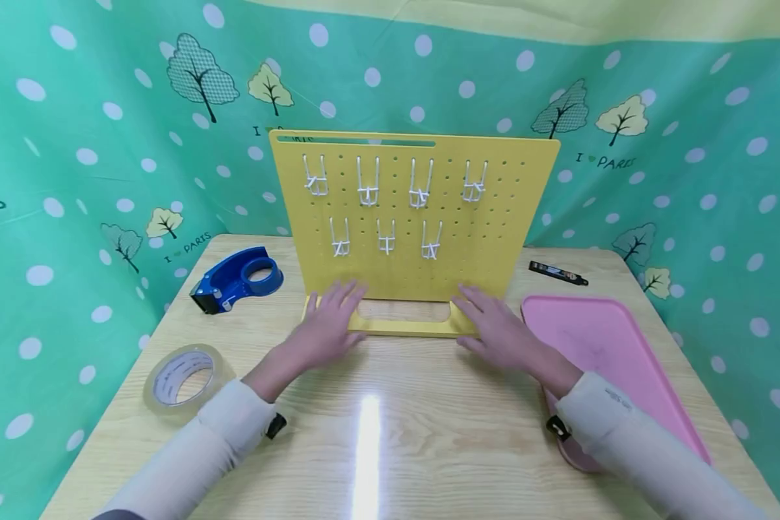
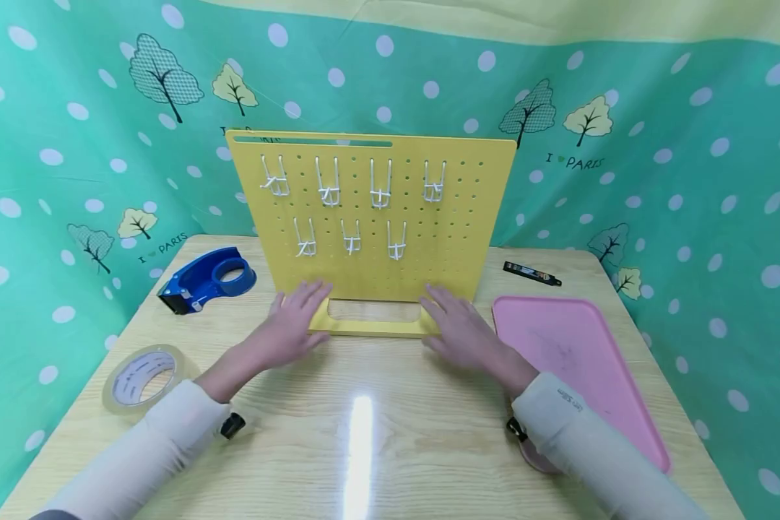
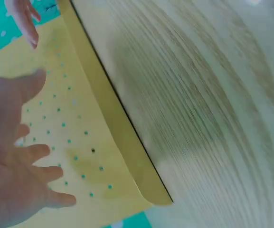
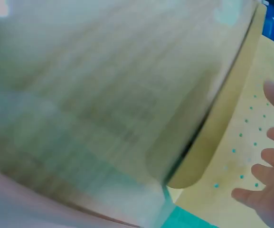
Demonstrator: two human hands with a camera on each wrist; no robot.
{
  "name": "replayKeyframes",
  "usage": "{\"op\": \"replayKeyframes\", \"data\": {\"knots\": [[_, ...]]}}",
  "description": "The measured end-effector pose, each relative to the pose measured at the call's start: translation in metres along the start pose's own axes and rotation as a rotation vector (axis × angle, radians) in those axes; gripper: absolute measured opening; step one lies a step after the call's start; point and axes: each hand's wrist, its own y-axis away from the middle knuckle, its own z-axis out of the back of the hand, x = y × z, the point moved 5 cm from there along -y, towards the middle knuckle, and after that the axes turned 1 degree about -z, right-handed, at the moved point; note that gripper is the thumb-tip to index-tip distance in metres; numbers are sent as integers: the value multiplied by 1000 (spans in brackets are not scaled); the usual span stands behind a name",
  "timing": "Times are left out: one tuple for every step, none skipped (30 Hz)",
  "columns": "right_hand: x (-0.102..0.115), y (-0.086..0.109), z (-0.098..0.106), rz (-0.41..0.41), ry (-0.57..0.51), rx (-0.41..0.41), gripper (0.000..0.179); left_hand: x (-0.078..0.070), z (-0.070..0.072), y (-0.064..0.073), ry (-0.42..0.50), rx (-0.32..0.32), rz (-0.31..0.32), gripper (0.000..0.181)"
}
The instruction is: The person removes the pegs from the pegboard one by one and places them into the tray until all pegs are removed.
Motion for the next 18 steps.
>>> {"op": "replayKeyframes", "data": {"knots": [[0,-3,5,-6,-11,-45,74,5,5,1,35,-65,9,79],[0,-5,9,-16,-21,-94,71,10,10,2,71,-132,22,75],[-1,-8,14,-23,-29,-144,67,15,15,3,105,-201,37,71],[-1,-11,19,-24,-38,-197,63,21,21,4,141,-267,56,67],[-1,-14,24,-25,-47,-248,60,27,27,5,176,-330,77,63],[-1,-17,29,-16,-53,-300,56,32,32,6,213,-388,105,60],[-1,-21,33,-7,-60,-351,53,38,37,6,250,-442,134,58],[-1,-24,37,3,-65,-399,49,43,42,5,289,-487,166,57],[0,-28,41,15,-73,-446,47,48,46,4,330,-526,200,57],[0,-32,45,24,-84,-488,44,53,50,2,369,-561,232,58],[0,-36,48,30,-97,-526,42,58,54,0,410,-587,267,59],[0,-41,50,33,-110,-559,40,62,56,-3,455,-606,304,61],[0,-45,52,32,-124,-587,38,67,58,-6,495,-618,336,62],[1,-49,54,30,-136,-610,36,71,60,-9,536,-624,363,64],[1,-53,55,28,-148,-632,34,74,61,-12,575,-629,385,65],[2,-57,55,24,-158,-648,33,77,62,-16,606,-634,402,65],[3,-61,56,23,-166,-664,32,80,63,-19,639,-636,414,66],[4,-65,56,19,-169,-677,31,82,63,-23,670,-642,419,66]]}}
